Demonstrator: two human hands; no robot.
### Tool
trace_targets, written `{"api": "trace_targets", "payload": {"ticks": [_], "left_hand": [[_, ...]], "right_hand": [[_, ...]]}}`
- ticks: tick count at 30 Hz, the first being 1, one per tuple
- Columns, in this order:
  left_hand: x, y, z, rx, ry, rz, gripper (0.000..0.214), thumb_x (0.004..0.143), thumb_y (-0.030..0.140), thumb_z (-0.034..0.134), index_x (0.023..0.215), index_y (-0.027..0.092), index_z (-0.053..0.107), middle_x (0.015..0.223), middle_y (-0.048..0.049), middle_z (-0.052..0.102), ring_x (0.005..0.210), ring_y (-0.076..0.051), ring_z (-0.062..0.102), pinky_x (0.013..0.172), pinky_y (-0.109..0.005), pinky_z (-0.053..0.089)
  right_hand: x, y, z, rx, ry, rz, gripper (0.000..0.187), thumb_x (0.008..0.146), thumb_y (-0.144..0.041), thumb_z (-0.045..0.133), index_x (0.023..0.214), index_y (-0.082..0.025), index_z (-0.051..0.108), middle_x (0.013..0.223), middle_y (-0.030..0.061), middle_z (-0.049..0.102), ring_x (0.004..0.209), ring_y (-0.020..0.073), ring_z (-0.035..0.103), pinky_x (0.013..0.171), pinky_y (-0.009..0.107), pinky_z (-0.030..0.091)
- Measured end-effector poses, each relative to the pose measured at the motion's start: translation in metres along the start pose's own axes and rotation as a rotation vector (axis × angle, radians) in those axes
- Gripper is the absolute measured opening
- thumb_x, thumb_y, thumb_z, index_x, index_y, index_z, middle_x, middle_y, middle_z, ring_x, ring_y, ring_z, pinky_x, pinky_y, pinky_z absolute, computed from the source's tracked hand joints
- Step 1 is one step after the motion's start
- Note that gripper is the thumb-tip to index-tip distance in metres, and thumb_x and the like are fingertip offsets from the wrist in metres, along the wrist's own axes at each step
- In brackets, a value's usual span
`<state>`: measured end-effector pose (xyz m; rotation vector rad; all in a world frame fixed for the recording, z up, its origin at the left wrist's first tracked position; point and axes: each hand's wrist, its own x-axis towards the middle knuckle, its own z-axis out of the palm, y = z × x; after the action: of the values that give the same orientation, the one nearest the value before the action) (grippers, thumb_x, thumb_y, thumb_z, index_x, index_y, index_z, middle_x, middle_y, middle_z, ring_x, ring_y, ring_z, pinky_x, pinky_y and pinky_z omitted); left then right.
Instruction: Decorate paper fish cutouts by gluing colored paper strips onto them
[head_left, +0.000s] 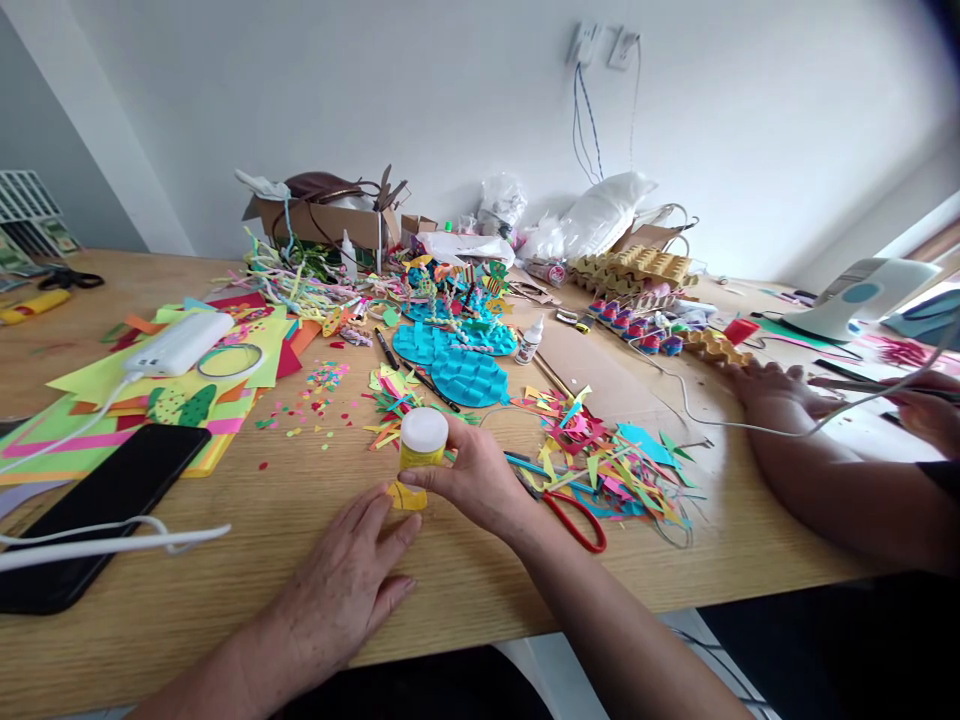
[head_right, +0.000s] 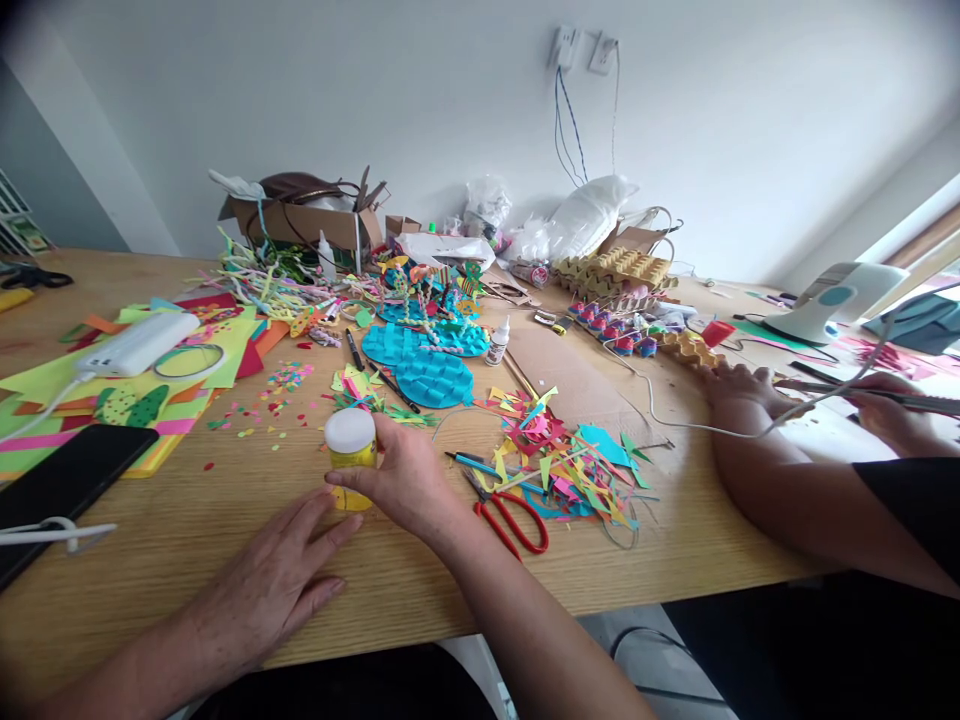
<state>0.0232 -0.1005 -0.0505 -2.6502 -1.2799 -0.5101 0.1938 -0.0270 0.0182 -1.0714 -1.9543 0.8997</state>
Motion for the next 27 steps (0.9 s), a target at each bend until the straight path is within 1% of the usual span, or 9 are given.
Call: {"api": "trace_targets", "payload": {"ticks": [4,9,14,17,20,22,24,27], "left_hand": [[0.000,0.000,0.000,-0.005,-0.004,0.007,0.047,0.073,0.022,0.065,0.117,0.020,0.051,0.117,-0.0136,0.045,0.108,-0.030,0.047,0.086,-0.043,0.048],[0.000,-0.001,0.000,0.001,-0.013,-0.003,0.046,0.074,0.023,0.064,0.117,0.020,0.051,0.119,-0.0142,0.044,0.110,-0.030,0.047,0.086,-0.044,0.048],[0.000,-0.001,0.001,-0.001,-0.009,0.002,0.046,0.073,0.024,0.065,0.117,0.020,0.052,0.120,-0.0151,0.044,0.111,-0.031,0.047,0.087,-0.045,0.048],[-0.001,-0.001,0.004,-0.015,-0.008,-0.013,0.044,0.074,0.024,0.064,0.116,0.020,0.052,0.120,-0.0144,0.045,0.111,-0.031,0.048,0.087,-0.046,0.048],[-0.003,-0.002,0.006,-0.030,-0.006,-0.013,0.045,0.074,0.023,0.063,0.118,0.019,0.051,0.121,-0.0145,0.045,0.113,-0.032,0.046,0.089,-0.046,0.046],[-0.003,-0.002,0.006,-0.034,-0.012,-0.008,0.047,0.074,0.022,0.064,0.118,0.019,0.051,0.121,-0.0148,0.045,0.114,-0.032,0.045,0.090,-0.046,0.045],[-0.003,-0.002,0.006,-0.034,-0.017,-0.004,0.047,0.074,0.022,0.065,0.119,0.018,0.051,0.121,-0.0150,0.044,0.114,-0.032,0.045,0.091,-0.046,0.045],[-0.003,-0.002,0.006,-0.032,-0.015,-0.003,0.046,0.074,0.023,0.065,0.118,0.018,0.051,0.121,-0.0149,0.045,0.113,-0.031,0.045,0.090,-0.046,0.046]], "right_hand": [[0.003,0.001,0.002,0.000,0.034,0.018,0.034,0.062,-0.028,0.076,0.092,-0.016,0.062,0.084,-0.0010,0.065,0.078,0.0169,0.058,0.068,0.024,0.042],[-0.001,0.002,-0.001,0.026,-0.016,-0.004,0.030,0.065,-0.029,0.074,0.090,-0.017,0.062,0.084,-0.0015,0.065,0.077,0.0163,0.058,0.068,0.024,0.042],[-0.004,0.004,-0.004,-0.023,0.022,0.016,0.031,0.064,-0.031,0.074,0.089,-0.017,0.062,0.080,-0.0012,0.065,0.075,0.0167,0.057,0.065,0.024,0.041],[-0.004,0.002,-0.001,0.010,-0.002,-0.001,0.031,0.064,-0.029,0.075,0.088,-0.017,0.062,0.082,-0.0013,0.065,0.076,0.0165,0.058,0.067,0.024,0.041],[-0.006,-0.001,-0.001,-0.011,-0.016,0.000,0.029,0.062,-0.029,0.076,0.085,-0.018,0.062,0.081,-0.0013,0.064,0.077,0.0170,0.057,0.069,0.025,0.041],[-0.008,-0.001,-0.002,-0.013,-0.020,-0.008,0.028,0.064,-0.029,0.075,0.086,-0.018,0.063,0.082,-0.0015,0.064,0.078,0.0172,0.058,0.070,0.025,0.041],[-0.009,-0.001,-0.003,-0.008,-0.013,-0.011,0.028,0.065,-0.029,0.074,0.089,-0.019,0.063,0.084,-0.0015,0.065,0.079,0.0171,0.058,0.070,0.025,0.041],[-0.009,-0.001,-0.001,-0.024,-0.003,0.008,0.030,0.063,-0.029,0.076,0.087,-0.018,0.062,0.082,-0.0014,0.064,0.077,0.0170,0.057,0.068,0.025,0.041]]}}
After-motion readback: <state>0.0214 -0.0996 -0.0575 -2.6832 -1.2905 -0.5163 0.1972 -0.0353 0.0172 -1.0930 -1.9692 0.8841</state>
